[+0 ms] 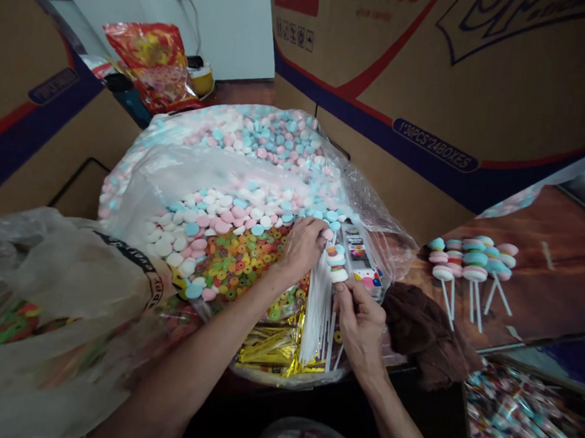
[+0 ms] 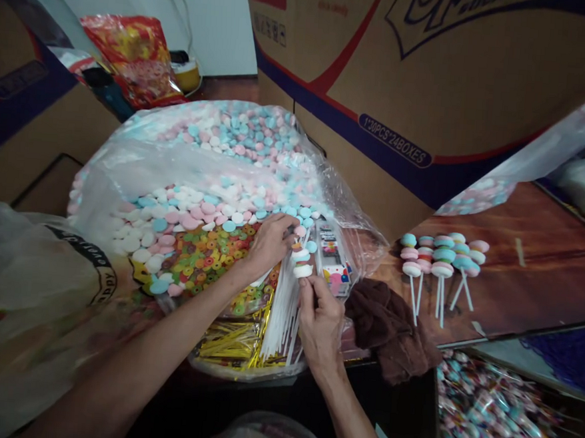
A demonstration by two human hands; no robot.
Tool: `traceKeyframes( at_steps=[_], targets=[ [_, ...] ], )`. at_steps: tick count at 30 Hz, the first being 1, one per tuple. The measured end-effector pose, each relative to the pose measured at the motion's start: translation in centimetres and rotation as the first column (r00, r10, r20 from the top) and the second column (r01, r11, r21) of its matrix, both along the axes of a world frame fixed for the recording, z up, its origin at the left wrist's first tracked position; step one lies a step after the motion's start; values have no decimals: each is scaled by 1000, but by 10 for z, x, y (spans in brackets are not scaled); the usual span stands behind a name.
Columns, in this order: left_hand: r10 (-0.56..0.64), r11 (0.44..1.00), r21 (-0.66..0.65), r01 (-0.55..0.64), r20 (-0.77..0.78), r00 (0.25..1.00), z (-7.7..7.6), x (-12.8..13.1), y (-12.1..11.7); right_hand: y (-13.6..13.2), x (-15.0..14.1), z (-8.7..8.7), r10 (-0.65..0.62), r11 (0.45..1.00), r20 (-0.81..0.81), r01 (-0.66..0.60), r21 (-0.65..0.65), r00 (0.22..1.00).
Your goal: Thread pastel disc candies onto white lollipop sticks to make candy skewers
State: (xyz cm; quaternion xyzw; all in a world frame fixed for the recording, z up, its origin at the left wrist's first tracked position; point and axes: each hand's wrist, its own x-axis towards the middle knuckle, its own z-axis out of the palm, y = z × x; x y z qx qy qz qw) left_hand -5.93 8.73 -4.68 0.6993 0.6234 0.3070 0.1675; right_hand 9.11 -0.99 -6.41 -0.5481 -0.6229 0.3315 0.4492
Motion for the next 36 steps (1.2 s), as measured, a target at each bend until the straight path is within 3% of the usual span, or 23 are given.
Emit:
traceKeyframes(
  at_steps=[6, 12, 18, 22, 24, 30, 36],
  targets=[
    [-6, 1000, -11, 5, -60, 998, 0, 11, 2, 0, 0, -1, -5, 1000, 2, 5, -10, 1000],
    [106, 994, -12, -106, 191, 976, -6, 5, -2, 0, 1, -2, -12, 1000, 13, 13, -25, 1000],
    [132, 991, -108, -84, 586, 799, -13, -11, -17, 0, 0, 0, 56, 998, 71, -54, -22, 996],
    [152, 987, -141, -74, 697, 701, -10, -15, -29, -2, -4, 3, 104, 994, 110, -100, -44, 988],
    [138, 989, -132, -63, 695, 705, -7, -16, -33, -3, -6, 4, 119, 992, 129, -113, -52, 984],
    [76, 997, -37, -67, 536, 841, -2, -21, -40, -1, -7, 3, 129, 990, 136, -121, -70, 982],
    [81, 996, -77, -43, 594, 800, -11, -21, -39, -1, -7, 1, 128, 991, 135, -121, -58, 983]
  ],
)
